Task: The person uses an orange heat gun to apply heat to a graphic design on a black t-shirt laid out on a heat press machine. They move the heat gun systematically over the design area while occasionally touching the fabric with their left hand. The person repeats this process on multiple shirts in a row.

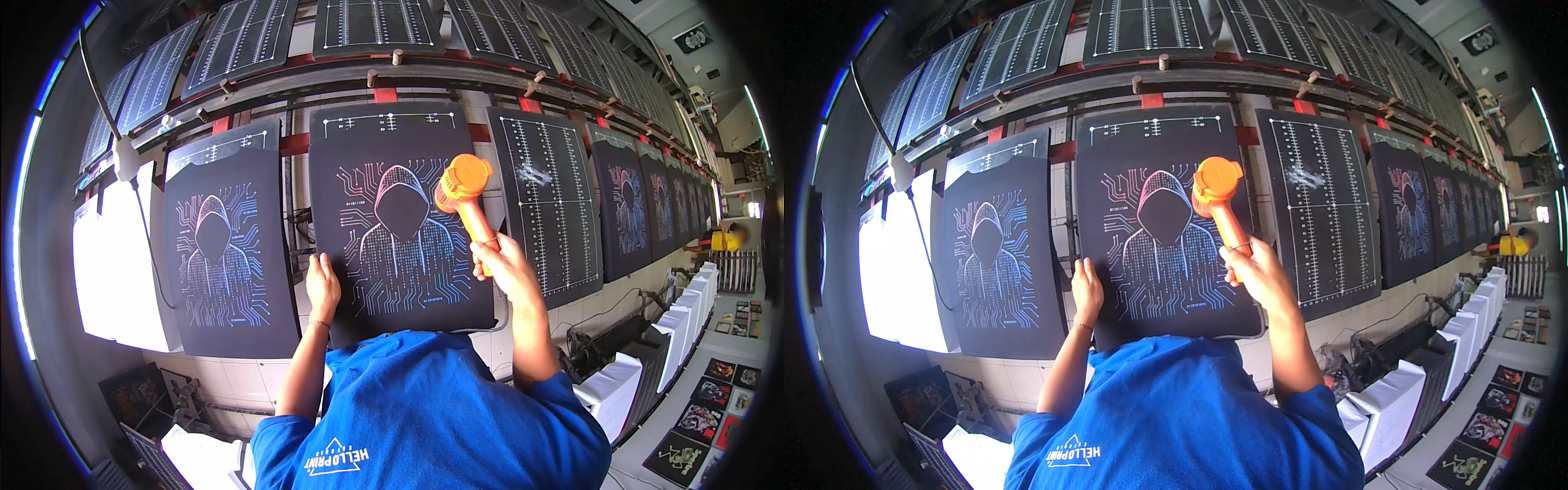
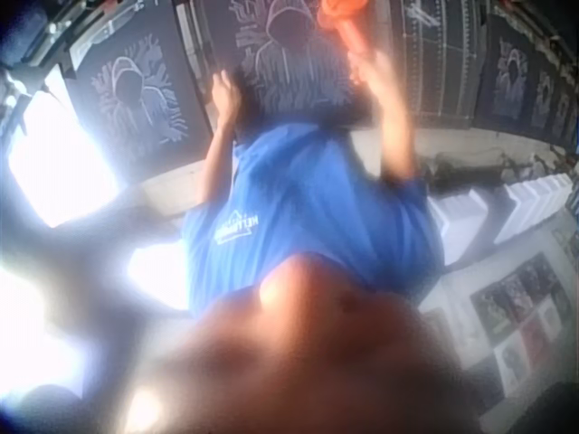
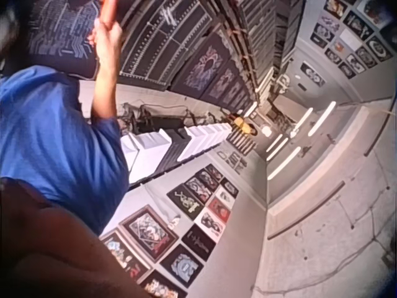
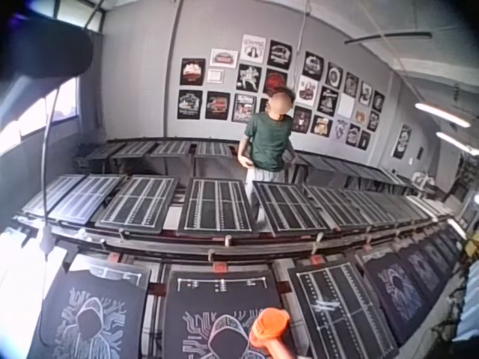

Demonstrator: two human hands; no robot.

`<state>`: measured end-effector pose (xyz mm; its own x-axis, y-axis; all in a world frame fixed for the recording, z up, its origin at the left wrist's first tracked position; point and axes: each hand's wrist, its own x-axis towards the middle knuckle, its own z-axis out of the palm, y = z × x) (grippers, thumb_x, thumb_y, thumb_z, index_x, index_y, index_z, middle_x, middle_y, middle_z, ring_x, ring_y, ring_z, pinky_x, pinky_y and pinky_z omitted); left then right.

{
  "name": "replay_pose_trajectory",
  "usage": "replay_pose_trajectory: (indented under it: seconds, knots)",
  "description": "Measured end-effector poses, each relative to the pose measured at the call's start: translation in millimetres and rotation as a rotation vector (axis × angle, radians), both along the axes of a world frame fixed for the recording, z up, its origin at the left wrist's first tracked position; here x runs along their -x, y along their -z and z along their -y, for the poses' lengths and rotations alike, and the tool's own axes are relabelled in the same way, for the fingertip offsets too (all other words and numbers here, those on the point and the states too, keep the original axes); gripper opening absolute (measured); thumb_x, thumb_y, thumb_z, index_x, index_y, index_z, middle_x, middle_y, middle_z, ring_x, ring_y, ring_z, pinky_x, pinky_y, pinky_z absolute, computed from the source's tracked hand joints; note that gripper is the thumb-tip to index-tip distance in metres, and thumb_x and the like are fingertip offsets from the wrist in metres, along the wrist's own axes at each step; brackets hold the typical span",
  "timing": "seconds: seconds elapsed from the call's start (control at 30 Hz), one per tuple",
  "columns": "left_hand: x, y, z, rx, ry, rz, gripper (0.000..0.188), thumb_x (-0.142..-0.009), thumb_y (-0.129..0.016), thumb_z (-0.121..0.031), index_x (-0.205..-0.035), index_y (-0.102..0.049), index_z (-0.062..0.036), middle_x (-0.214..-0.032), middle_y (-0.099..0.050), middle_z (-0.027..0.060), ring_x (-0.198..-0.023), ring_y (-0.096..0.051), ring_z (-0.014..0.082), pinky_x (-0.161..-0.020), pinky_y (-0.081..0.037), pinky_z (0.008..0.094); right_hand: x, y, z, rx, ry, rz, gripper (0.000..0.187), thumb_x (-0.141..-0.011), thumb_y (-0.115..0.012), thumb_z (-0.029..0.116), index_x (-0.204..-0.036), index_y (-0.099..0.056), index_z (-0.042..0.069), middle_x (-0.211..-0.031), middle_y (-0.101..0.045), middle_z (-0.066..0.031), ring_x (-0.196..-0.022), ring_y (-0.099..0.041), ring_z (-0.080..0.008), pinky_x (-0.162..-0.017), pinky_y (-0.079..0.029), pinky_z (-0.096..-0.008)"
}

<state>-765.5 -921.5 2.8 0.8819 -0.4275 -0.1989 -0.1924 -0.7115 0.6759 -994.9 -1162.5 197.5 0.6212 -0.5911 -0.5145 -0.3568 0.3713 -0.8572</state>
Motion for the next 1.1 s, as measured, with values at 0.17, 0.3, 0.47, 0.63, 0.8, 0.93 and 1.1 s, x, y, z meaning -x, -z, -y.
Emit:
replay_pose_trajectory:
  seconds: [0.17, 0.3, 0.47, 0.63, 0.8, 0.93, 1.1]
  knots:
    - [-0.2, 1.9, 0.5, -0.008, 0.001, -0.007, 0.039, -0.102, -0.037, -0.034, -0.098, -0.049, 0.0039, -0.089, -0.060, 0.0314, -0.084, -0.057, 0.0493, -0.072, -0.044, 0.0532, 6.7, 1.6, 11.5, 0.067, 0.092, -0.038, 0.024, -0.092, -0.062, 0.025, -0.098, -0.056, 0.002, -0.074, -0.057, -0.0013, -0.058, -0.056, -0.0085, -0.052, -0.047, -0.0219]
    - [0.3, 2.1, -0.9, 0.000, 0.002, -0.013, 0.040, -0.102, -0.038, -0.034, -0.098, -0.050, 0.0039, -0.088, -0.060, 0.0314, -0.084, -0.057, 0.0495, -0.072, -0.044, 0.0529, 7.4, -3.1, 17.0, 0.050, 0.154, -0.051, 0.023, -0.092, -0.063, 0.025, -0.092, -0.056, 0.003, -0.071, -0.056, -0.0008, -0.056, -0.056, -0.0086, -0.051, -0.047, -0.0227]
    - [0.2, 5.5, -0.3, 0.018, 0.004, 0.023, 0.040, -0.102, -0.037, -0.033, -0.097, -0.049, 0.0039, -0.088, -0.060, 0.0316, -0.083, -0.057, 0.0496, -0.072, -0.044, 0.0525, 8.5, 1.8, 14.5, 0.081, 0.134, -0.064, 0.023, -0.092, -0.063, 0.025, -0.090, -0.057, 0.004, -0.070, -0.057, -0.0008, -0.057, -0.056, -0.0090, -0.050, -0.047, -0.0229]
    - [-0.2, 4.7, 1.1, 0.019, 0.007, -0.007, 0.040, -0.102, -0.037, -0.033, -0.097, -0.049, 0.0040, -0.087, -0.060, 0.0318, -0.083, -0.057, 0.0500, -0.072, -0.044, 0.0529, 12.1, 6.4, 15.8, 0.110, 0.160, -0.051, 0.024, -0.092, -0.063, 0.026, -0.091, -0.057, 0.003, -0.071, -0.056, -0.0006, -0.057, -0.056, -0.0086, -0.050, -0.046, -0.0227]
    - [0.1, 5.4, 1.1, 0.027, 0.002, 0.019, 0.039, -0.102, -0.037, -0.033, -0.096, -0.048, 0.0038, -0.085, -0.059, 0.0321, -0.081, -0.057, 0.0503, -0.071, -0.043, 0.0530, 13.8, 1.2, 22.5, 0.046, 0.153, -0.047, 0.024, -0.092, -0.063, 0.026, -0.092, -0.058, 0.003, -0.070, -0.057, -0.0005, -0.056, -0.056, -0.0089, -0.052, -0.047, -0.0234]
    - [-0.1, 2.2, 1.3, 0.017, 0.000, 0.009, 0.039, -0.102, -0.038, -0.033, -0.095, -0.048, 0.0034, -0.084, -0.059, 0.0318, -0.080, -0.056, 0.0504, -0.070, -0.043, 0.0532, 21.1, -0.3, 12.1, 0.044, 0.097, -0.068, 0.023, -0.093, -0.062, 0.025, -0.093, -0.057, 0.003, -0.071, -0.057, -0.0007, -0.057, -0.056, -0.0092, -0.051, -0.047, -0.0238]
    - [0.3, 5.8, -1.8, 0.025, 0.003, 0.017, 0.039, -0.102, -0.038, -0.033, -0.095, -0.048, 0.0033, -0.083, -0.059, 0.0315, -0.079, -0.056, 0.0503, -0.070, -0.043, 0.0535, 32.9, -8.9, 0.0, 0.029, 0.067, -0.122, 0.021, -0.093, -0.061, 0.023, -0.097, -0.055, 0.003, -0.072, -0.057, -0.0009, -0.057, -0.056, -0.0093, -0.051, -0.047, -0.0240]
